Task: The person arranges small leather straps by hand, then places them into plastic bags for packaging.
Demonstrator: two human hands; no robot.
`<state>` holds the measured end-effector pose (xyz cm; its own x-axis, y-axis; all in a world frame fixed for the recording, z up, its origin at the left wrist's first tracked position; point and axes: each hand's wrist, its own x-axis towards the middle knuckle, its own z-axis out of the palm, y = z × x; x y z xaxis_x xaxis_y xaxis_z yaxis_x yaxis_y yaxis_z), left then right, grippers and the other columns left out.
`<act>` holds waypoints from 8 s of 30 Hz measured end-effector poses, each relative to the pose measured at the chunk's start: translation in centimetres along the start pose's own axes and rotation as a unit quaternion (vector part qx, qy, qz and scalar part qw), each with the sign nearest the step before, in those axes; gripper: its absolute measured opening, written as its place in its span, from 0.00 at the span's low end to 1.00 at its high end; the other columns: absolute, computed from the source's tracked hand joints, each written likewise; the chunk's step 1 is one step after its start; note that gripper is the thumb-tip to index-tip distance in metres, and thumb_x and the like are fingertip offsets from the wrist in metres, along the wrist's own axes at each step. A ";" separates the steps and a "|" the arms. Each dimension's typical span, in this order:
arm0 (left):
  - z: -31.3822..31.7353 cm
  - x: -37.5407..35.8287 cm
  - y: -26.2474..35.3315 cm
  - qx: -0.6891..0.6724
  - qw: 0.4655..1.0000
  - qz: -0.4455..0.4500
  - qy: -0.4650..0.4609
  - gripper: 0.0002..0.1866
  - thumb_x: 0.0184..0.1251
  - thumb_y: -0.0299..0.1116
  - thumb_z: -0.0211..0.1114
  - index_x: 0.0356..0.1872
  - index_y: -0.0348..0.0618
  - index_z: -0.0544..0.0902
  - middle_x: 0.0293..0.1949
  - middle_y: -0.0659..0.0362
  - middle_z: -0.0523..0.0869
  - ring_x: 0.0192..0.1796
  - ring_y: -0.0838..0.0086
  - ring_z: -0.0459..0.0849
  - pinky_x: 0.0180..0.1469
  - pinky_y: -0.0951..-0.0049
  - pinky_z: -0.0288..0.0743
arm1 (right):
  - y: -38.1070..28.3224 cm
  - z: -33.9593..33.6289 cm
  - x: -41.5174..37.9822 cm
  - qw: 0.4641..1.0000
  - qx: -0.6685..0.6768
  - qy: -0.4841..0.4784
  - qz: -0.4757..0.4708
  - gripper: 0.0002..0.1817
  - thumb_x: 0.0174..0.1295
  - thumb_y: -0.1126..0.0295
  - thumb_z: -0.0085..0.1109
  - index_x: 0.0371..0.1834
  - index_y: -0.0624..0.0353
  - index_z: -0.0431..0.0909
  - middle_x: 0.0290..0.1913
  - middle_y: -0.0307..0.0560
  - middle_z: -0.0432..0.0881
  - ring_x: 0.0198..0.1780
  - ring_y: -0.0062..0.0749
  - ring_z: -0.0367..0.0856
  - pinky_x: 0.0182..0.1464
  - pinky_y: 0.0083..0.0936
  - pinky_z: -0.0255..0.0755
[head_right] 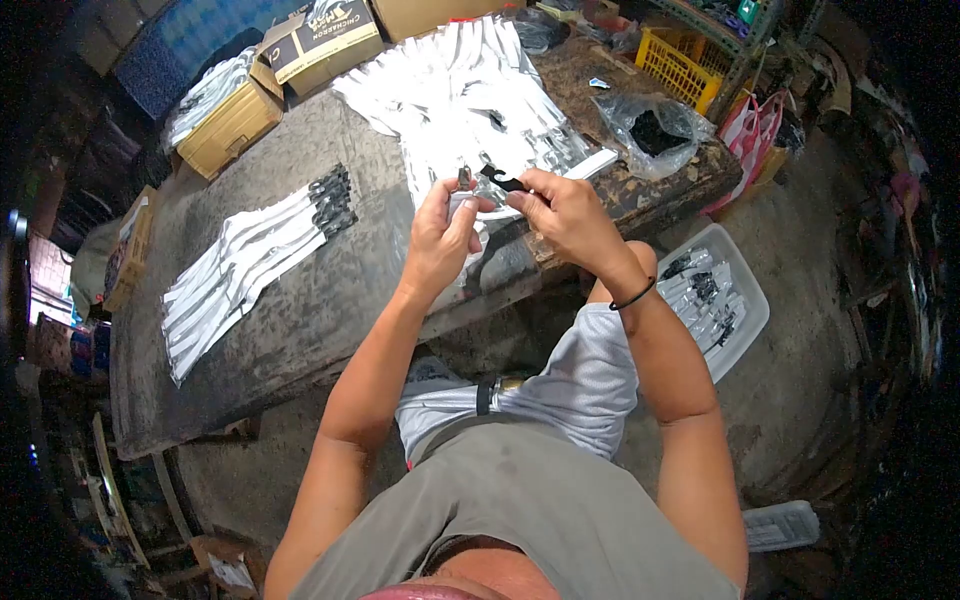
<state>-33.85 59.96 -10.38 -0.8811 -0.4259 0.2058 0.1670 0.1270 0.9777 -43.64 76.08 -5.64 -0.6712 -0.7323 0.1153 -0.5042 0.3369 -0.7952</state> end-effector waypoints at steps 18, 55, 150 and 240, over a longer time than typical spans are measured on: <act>1.3 -1.1 -1.9 0.195 0.965 0.174 -0.005 0.16 0.61 0.23 0.59 0.51 0.42 0.74 0.32 0.43 0.84 0.38 0.46 0.85 0.39 0.53 0.77 | -1.7 1.5 -0.7 0.915 -0.318 0.045 -0.245 0.09 0.63 0.73 0.52 0.42 0.63 0.79 0.31 0.57 0.78 0.34 0.53 0.79 0.35 0.44 0.71; -1.5 -3.7 0.3 0.076 0.961 0.231 -0.131 0.22 0.75 0.42 0.56 0.61 0.38 0.75 0.48 0.45 0.84 0.41 0.57 0.87 0.42 0.67 0.80 | 1.1 6.9 0.2 0.805 0.577 0.071 0.116 0.08 0.68 0.63 0.59 0.38 0.53 0.72 0.23 0.30 0.73 0.15 0.11 0.67 0.14 0.11 0.62; -1.2 -1.8 1.9 0.370 0.866 0.326 -0.078 0.13 0.59 0.34 0.71 0.41 0.40 0.82 0.30 0.55 0.85 0.25 0.65 0.82 0.27 0.69 0.75 | 2.0 4.8 -3.1 0.963 0.201 0.173 -0.043 0.17 0.71 0.61 0.50 0.28 0.63 0.73 0.15 0.42 0.64 0.21 0.19 0.60 0.24 0.27 0.61; -3.9 -1.5 6.4 -0.017 0.824 -0.002 -0.566 0.31 0.60 0.46 0.73 0.57 0.34 0.76 0.49 0.51 0.86 0.51 0.69 0.84 0.53 0.68 0.76 | -7.8 -4.5 -4.7 0.931 0.146 0.138 -0.305 0.03 0.64 0.80 0.57 0.39 0.63 0.77 0.33 0.40 0.74 0.22 0.12 0.67 0.22 0.11 0.60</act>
<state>-29.76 57.92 -4.29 -0.7266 0.6851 0.0520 0.1590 0.0941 0.9828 -39.01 79.56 2.65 -0.4422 -0.5413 0.7152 -0.6958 -0.2962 -0.6543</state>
